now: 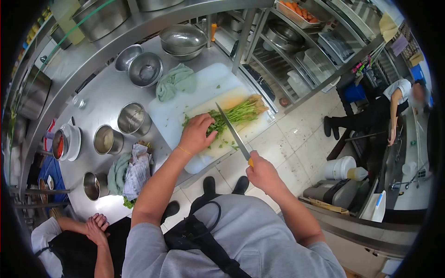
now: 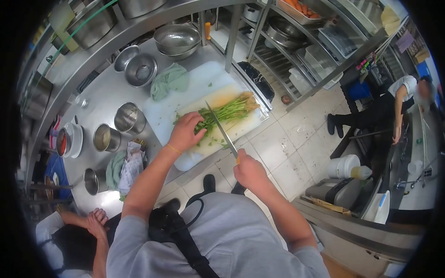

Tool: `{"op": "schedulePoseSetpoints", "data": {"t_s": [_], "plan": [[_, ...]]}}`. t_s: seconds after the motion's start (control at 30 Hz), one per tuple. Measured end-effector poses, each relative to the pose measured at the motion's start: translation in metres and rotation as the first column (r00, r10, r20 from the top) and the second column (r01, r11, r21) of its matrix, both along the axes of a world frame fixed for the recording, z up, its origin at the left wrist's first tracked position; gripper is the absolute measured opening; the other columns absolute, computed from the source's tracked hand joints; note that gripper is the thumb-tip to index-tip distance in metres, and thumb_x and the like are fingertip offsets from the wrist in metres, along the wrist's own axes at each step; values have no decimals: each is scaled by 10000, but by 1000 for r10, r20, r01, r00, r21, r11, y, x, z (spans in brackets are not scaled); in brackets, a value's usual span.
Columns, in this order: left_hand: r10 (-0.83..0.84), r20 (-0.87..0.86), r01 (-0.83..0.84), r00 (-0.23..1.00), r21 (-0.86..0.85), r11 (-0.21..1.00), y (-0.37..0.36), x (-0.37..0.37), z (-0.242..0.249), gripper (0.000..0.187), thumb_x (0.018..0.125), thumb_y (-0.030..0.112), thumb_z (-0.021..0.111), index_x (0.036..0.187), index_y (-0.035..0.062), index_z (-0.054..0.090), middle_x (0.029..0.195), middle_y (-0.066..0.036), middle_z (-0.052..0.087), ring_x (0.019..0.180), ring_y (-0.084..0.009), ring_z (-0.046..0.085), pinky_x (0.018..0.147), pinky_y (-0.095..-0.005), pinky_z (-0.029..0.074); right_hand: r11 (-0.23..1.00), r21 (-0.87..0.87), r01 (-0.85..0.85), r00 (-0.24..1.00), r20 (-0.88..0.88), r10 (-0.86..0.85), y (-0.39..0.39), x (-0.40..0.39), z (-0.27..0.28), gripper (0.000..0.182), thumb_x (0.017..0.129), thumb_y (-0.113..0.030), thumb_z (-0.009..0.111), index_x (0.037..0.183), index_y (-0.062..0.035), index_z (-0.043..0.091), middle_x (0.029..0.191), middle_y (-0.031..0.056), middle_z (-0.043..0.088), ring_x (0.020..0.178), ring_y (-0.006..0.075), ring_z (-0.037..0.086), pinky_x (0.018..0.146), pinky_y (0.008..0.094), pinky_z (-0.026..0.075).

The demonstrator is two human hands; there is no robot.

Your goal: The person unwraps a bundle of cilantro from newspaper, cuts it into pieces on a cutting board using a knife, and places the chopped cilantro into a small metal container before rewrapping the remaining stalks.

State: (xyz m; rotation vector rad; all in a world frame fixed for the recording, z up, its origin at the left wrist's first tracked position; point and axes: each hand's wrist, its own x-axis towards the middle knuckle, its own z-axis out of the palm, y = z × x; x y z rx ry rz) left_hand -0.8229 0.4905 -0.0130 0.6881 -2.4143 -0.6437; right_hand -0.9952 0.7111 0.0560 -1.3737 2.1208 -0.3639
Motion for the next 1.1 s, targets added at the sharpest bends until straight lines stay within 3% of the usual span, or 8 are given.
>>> {"op": "schedulePoseSetpoints", "data": {"t_s": [0.27,0.4,0.47,0.5,0.77,1.0,1.1], "plan": [[10,-34,-12,999,-56,998,2,-2,2,336,812,155,758,1103,44,632,1162,-134,622,1124,-349,589,994,-449,467,998,23,-64,998,-19,64,-1,-3,10,245,874,-80,559,1068,24,452,888,279,658,841,470,667,743,553,534],[4,42,-4,999,3,1000,1,-3,7,369,800,175,780,1120,55,640,1227,-139,622,1177,-350,578,1032,-441,457,998,42,-52,998,-40,53,-1,-3,13,244,870,-76,560,1065,23,450,895,278,649,834,475,661,743,561,532],[5,-76,-19,997,-180,984,3,-7,16,367,802,181,757,1117,40,629,1161,-134,619,1135,-358,588,1025,-453,455,997,40,-61,997,-41,62,1,-2,14,246,869,-75,561,1065,24,449,896,279,647,830,477,661,744,563,532],[6,-82,-21,997,-185,983,2,-9,16,367,802,181,757,1117,40,629,1161,-134,619,1135,-358,588,1025,-453,455,997,36,-67,997,-47,69,1,-2,15,248,868,-74,561,1066,24,449,898,280,645,827,478,660,746,564,531],[-15,16,17,1000,-99,995,7,-13,-10,338,802,166,752,1109,51,669,1244,-142,636,1175,-369,586,1030,-469,472,993,70,-94,993,-58,98,6,6,24,276,861,-79,562,1092,22,449,919,275,645,802,488,664,742,567,540],[-16,-2,16,1000,-177,984,6,-18,-10,284,792,140,718,1055,47,666,1160,-132,643,1098,-353,598,1004,-459,475,989,85,-120,986,-107,129,4,14,34,251,851,-55,556,1065,27,455,883,277,645,784,475,667,732,562,542],[47,-6,-47,999,-103,994,15,-22,1,313,781,154,726,1062,40,647,1165,-145,614,1099,-357,586,1002,-465,472,986,118,-115,981,-142,132,5,18,41,260,843,-38,541,1081,35,466,882,262,644,765,458,677,713,549,549]]}}
